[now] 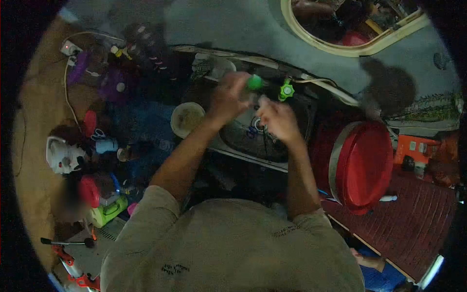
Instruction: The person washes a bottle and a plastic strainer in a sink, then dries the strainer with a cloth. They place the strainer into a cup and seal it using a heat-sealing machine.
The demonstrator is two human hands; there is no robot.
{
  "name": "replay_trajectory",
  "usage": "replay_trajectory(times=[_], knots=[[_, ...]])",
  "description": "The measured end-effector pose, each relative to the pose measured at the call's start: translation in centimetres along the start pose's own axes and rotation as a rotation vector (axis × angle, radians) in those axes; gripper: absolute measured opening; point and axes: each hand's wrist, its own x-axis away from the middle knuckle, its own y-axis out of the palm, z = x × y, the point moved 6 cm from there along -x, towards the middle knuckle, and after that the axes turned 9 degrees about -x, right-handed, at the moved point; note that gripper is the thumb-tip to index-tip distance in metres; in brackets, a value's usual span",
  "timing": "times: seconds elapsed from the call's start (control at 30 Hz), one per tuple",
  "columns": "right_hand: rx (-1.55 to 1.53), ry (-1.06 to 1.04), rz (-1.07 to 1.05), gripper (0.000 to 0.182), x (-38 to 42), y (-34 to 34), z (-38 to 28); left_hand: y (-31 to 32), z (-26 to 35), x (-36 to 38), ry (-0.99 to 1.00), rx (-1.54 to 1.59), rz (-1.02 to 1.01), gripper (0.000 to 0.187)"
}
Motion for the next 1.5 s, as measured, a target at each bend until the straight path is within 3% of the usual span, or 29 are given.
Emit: replay_trajectory(times=[0.07,0.1,0.17,0.2,0.23,0.3,0.33,0.4,0.47,0.53,0.6,0.63,0.7,0.73,0.8,0.87,0.9,0.93,1.0,1.07,1.1,1.2,1.23,1.27,1.33,1.4,1.43,1.5], knots=[[0.258,-0.294,-0.038,0.045,-0.9,1.0,5.4,-1.0,-4.2,0.7,-0.419,-0.208,-0.085,0.060],[0.253,-0.290,-0.038,0.045,-2.0,1.3,10.9,-1.1,-5.2,1.0,-0.419,-0.208,-0.091,0.060],[0.387,-0.275,-0.051,0.040,-3.2,1.7,19.6,-1.9,-9.0,3.1,-0.743,-0.129,0.101,0.049],[0.430,-0.268,-0.055,0.038,-3.2,1.7,22.2,-1.0,-11.2,4.4,-0.743,-0.133,0.093,0.049],[0.838,-0.145,-0.132,0.037,-3.0,1.9,24.3,-0.1,-13.9,6.1,-0.694,0.013,0.243,0.051],[0.952,0.373,-0.109,0.035,-2.5,0.0,25.8,-0.2,-16.0,7.6,-0.644,0.167,0.373,0.052],[0.904,0.447,-0.029,0.035,-2.7,-1.0,28.1,-0.5,-15.8,7.5,-0.651,0.090,0.343,0.053],[0.774,0.420,0.153,0.035,-3.9,-2.7,33.0,-1.0,-15.9,7.5,-0.650,0.023,0.293,0.055],[0.690,0.342,0.256,0.035,-5.3,-3.4,37.4,-1.2,-16.0,8.2,-0.833,-0.273,0.188,0.064],[0.641,0.315,0.319,0.036,-6.1,-3.8,40.1,-3.0,-12.0,5.6,-0.777,-0.229,0.255,0.075],[0.615,0.315,0.359,0.037,-6.6,-4.1,41.8,-3.6,-13.0,6.1,-0.879,-0.364,0.147,0.083],[0.604,0.318,0.378,0.038,-6.8,-4.2,42.7,-4.2,-12.8,6.3,-0.772,-0.438,0.126,0.085],[0.583,0.309,0.401,0.040,-7.5,-4.1,44.1,-5.3,-10.3,6.8,-0.769,-0.489,0.225,0.078],[0.581,0.304,0.410,0.042,-7.7,-4.0,44.7,-5.9,-8.0,7.1,-0.872,-0.463,0.348,0.069],[0.591,0.285,0.443,0.044,-8.5,-3.5,45.4,-5.5,-2.5,7.8,-0.619,-0.324,0.302,0.069],[0.644,0.312,0.611,0.047,-8.4,-3.0,46.0,0.8,0.0,12.0,-0.712,0.079,0.005,0.054],[0.618,0.366,0.743,0.051,-7.8,-3.5,46.3,4.2,2.2,11.8,-0.401,-0.081,-0.214,0.041],[0.581,0.413,0.876,0.055,-6.9,-4.0,46.5,9.4,3.1,12.7,-0.754,0.006,-0.536,0.036],[0.179,0.382,0.608,0.058,-6.7,-4.5,45.7,19.3,3.1,14.1,-0.724,0.181,-0.762,0.040],[-0.208,0.334,0.343,0.061,-6.4,-5.6,43.2,27.7,1.9,15.4,-0.481,0.160,-0.655,0.040],[-0.394,0.313,0.206,0.063,-5.9,-6.1,41.8,31.5,1.4,15.4,-0.452,0.198,-0.660,0.038],[-0.383,0.179,0.170,0.060,-5.6,-7.9,35.5,40.4,-1.2,15.3,-0.452,0.248,-0.785,0.033],[-0.374,0.193,0.156,0.060,-5.9,-8.2,37.2,41.5,-1.8,15.1,-0.462,0.246,-0.813,0.031],[-0.611,-0.105,0.127,0.058,-7.0,-8.5,37.0,41.9,-2.4,15.3,-0.477,0.248,-0.825,0.030],[-0.873,-0.403,0.084,0.055,-6.8,-8.3,36.3,40.4,-2.7,15.3,-0.539,0.268,-0.762,0.027],[-1.014,-0.374,0.179,0.051,-8.3,-7.6,37.0,36.9,-1.2,14.2,-0.618,0.338,-0.613,0.024],[-1.001,-0.220,0.278,0.049,-9.7,-6.7,37.9,35.2,0.5,13.6,-0.592,0.342,-0.526,0.023],[-0.922,0.046,0.394,0.045,-12.2,-4.2,39.1,35.0,2.5,14.5,-0.322,0.183,-0.407,0.022]])
